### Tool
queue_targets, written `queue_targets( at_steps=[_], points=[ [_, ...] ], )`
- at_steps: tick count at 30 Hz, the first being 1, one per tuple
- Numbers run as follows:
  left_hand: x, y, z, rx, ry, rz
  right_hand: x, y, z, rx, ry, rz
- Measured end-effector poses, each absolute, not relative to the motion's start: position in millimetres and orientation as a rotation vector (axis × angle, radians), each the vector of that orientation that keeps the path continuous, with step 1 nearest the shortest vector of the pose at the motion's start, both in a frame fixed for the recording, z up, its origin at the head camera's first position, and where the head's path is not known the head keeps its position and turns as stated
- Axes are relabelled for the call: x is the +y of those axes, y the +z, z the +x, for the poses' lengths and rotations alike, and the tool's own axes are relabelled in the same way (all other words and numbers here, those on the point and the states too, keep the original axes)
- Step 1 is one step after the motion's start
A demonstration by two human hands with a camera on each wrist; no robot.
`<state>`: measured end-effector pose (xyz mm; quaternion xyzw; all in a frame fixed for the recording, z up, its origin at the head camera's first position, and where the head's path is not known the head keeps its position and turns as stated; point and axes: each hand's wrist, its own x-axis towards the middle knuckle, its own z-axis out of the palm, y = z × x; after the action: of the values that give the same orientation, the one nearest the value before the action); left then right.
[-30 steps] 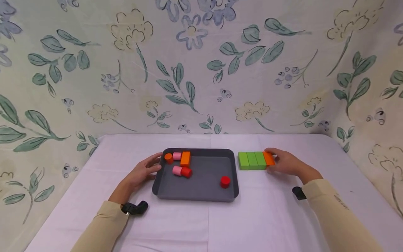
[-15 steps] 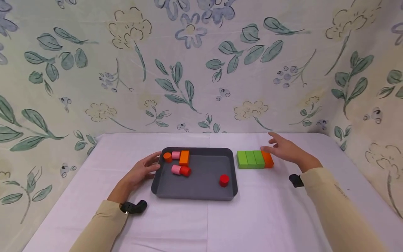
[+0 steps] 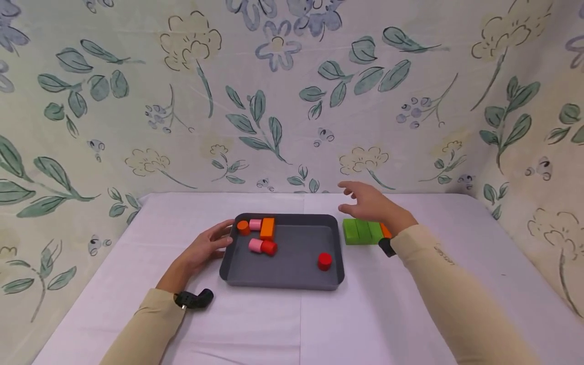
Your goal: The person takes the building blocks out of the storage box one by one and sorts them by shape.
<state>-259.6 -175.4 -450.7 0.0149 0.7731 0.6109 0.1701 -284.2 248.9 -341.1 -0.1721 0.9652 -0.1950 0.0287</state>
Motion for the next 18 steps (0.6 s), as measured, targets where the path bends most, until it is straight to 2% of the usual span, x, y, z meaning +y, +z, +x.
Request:
queue_targets(
  at_steps=[8,18],
  points=[
    [-172.8,-448.0,-256.9,2.207,1.741,0.047,202.9,-330.4,-286.9,2.957,-0.512,-0.744],
    [-172.4,-449.1,-257.7,2.214,1.727,0.043,141.3,-327.7,-288.7,2.833,-0.525,-0.846]
  ],
)
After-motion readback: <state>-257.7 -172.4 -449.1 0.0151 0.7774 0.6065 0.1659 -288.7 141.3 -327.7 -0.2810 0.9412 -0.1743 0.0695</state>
